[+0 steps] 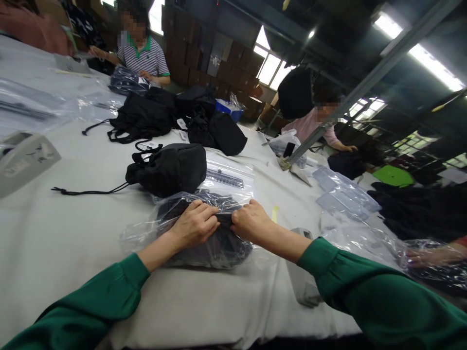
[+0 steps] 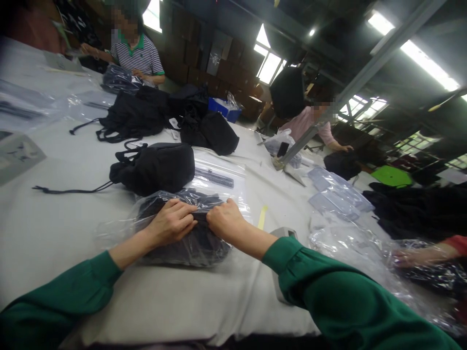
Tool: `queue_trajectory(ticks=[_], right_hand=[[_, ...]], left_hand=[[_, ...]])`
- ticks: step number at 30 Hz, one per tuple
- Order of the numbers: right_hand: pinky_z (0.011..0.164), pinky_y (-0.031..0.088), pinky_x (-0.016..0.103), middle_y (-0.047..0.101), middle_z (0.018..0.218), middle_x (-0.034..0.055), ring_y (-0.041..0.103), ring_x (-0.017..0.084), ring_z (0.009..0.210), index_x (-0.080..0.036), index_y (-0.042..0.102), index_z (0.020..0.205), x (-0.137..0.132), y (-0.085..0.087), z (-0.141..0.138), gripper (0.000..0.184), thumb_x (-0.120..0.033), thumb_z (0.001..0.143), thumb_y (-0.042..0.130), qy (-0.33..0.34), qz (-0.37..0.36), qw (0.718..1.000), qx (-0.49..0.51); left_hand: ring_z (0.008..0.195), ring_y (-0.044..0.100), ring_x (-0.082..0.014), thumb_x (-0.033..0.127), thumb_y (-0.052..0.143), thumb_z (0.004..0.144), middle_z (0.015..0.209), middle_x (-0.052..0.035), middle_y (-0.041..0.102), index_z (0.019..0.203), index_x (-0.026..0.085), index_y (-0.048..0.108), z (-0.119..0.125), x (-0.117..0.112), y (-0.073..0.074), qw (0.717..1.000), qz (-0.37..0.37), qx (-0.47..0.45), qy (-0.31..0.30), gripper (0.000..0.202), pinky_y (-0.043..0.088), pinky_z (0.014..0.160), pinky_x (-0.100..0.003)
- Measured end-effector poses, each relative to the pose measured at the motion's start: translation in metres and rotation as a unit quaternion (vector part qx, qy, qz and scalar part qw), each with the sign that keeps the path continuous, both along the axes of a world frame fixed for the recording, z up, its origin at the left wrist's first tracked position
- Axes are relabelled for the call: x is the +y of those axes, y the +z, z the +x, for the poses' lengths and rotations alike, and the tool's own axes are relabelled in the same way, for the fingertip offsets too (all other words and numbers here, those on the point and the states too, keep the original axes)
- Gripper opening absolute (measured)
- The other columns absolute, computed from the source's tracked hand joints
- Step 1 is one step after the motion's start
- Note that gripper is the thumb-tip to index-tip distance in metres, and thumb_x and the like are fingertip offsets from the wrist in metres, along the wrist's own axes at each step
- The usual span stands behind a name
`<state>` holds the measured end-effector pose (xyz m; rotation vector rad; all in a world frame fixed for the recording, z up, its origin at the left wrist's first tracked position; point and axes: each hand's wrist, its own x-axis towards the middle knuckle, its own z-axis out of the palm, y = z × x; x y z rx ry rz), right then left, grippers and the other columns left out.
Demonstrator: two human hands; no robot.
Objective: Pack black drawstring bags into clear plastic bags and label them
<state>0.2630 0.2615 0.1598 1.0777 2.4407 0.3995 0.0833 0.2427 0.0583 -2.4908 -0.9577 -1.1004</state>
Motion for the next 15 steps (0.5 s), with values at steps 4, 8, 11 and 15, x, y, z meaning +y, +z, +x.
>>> queue_trajectory(ticks=[4, 8, 11, 15], right_hand=[[0.075, 0.044, 0.032, 0.073, 0.075, 0.0136, 0.07, 0.027, 0.08, -0.014, 0.071, 0.084, 0.0, 0.008, 0.002, 0.025, -0.039, 0.085, 0.066, -0.022, 0.003, 1.0, -0.007], [0.07, 0.046, 0.03, 0.072, 0.075, 0.0142, 0.07, 0.028, 0.077, -0.013, 0.07, 0.091, 0.001, 0.015, 0.002, 0.035, -0.047, 0.084, 0.069, -0.04, 0.015, 0.999, -0.008], [0.063, 0.045, 0.031, 0.071, 0.074, 0.0164, 0.068, 0.03, 0.073, -0.01, 0.069, 0.094, 0.013, 0.019, 0.008, 0.055, -0.061, 0.072, 0.074, -0.043, 0.027, 0.999, 0.003], [0.053, 0.036, 0.025, 0.066, 0.061, 0.0049, 0.058, 0.019, 0.057, -0.015, 0.069, 0.071, 0.044, 0.017, 0.035, 0.056, -0.07, 0.066, 0.073, -0.073, -0.114, 0.986, 0.097]], left_hand=[[0.09, 0.06, -0.0209, 0.023, 0.051, 0.093, 0.106, -0.0077, 0.068, 0.08, 0.018, 0.059, 0.0, -0.001, 0.002, 1.0, 0.002, -0.002, 0.004, 0.016, 0.041, 0.085, -0.041], [0.089, 0.06, -0.0204, 0.023, 0.051, 0.093, 0.106, -0.0077, 0.068, 0.08, 0.018, 0.058, 0.0, -0.001, 0.002, 1.0, -0.004, -0.005, 0.003, 0.015, 0.041, 0.084, -0.041], [0.09, 0.06, -0.0205, 0.023, 0.052, 0.093, 0.107, -0.0078, 0.068, 0.081, 0.018, 0.059, 0.0, -0.001, 0.001, 1.0, -0.001, -0.005, 0.002, 0.015, 0.041, 0.085, -0.041], [0.089, 0.061, -0.0202, 0.023, 0.052, 0.093, 0.107, -0.0071, 0.069, 0.08, 0.018, 0.058, 0.0, -0.001, -0.001, 1.0, 0.006, -0.012, 0.005, 0.016, 0.041, 0.086, -0.042]])
